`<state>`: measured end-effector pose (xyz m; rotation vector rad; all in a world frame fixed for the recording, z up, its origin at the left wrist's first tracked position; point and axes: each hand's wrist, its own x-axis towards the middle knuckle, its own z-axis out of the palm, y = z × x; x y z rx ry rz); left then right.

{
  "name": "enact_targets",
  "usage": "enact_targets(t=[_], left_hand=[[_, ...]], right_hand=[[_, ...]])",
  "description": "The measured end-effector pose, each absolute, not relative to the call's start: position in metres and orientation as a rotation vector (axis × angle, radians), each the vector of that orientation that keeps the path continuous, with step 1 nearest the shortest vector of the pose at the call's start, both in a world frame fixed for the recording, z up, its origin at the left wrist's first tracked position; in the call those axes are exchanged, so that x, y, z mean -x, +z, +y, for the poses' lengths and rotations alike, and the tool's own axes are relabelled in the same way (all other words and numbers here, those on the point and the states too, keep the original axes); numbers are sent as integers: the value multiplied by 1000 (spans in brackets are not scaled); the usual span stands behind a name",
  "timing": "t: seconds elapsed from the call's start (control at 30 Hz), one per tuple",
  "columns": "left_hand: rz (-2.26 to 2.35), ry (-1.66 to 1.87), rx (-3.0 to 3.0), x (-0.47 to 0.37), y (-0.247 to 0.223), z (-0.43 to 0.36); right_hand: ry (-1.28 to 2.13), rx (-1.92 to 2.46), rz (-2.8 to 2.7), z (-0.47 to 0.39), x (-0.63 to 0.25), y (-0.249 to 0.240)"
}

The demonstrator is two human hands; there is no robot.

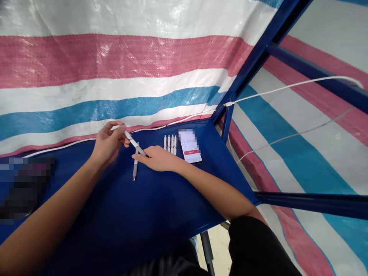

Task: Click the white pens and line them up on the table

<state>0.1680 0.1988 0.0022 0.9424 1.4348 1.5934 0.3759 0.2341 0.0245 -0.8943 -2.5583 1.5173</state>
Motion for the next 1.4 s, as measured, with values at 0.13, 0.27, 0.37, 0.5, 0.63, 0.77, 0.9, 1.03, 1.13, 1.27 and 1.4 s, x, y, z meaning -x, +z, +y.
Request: enact_targets(t=[0.13, 0.27, 0.37, 0.5, 0.63, 0.77, 0.9, 1.03, 1.13, 1.27, 1.4], left_hand=[[1388, 1564, -1042, -157, -11, 183], [1545, 1500, -1358, -151, -25, 167], [1744, 1454, -1657, -151, -30, 159], [1814, 1316, -1972, -147, -29, 153], [1773, 1121, -2276, -138, -24, 154], [1745, 1012, -2403, -133, -22, 157], [1676, 915, -2201, -140, -24, 156], [1641, 885, -1997, -147, -25, 155], [1653, 920, -1975, -148, -27, 155], [1679, 941, -1975, -149, -31, 156], [1740, 965, -1950, -150, -31, 156]], right_hand=[[1705, 831, -2281, 243, -378, 18], [1780, 858, -2050, 259, -384, 16], [1928, 866, -1910, 267, -389, 16], [2050, 821, -1870, 269, -394, 15], [2106, 679, -1921, 271, -396, 7], [1921, 521, -2113, 275, -398, 2], [1393, 517, -2529, 281, -404, 10], [1097, 571, -2636, 286, -410, 22], [1089, 680, -2586, 289, -412, 24], [1150, 685, -2521, 292, -414, 19], [1212, 734, -2497, 293, -413, 16]])
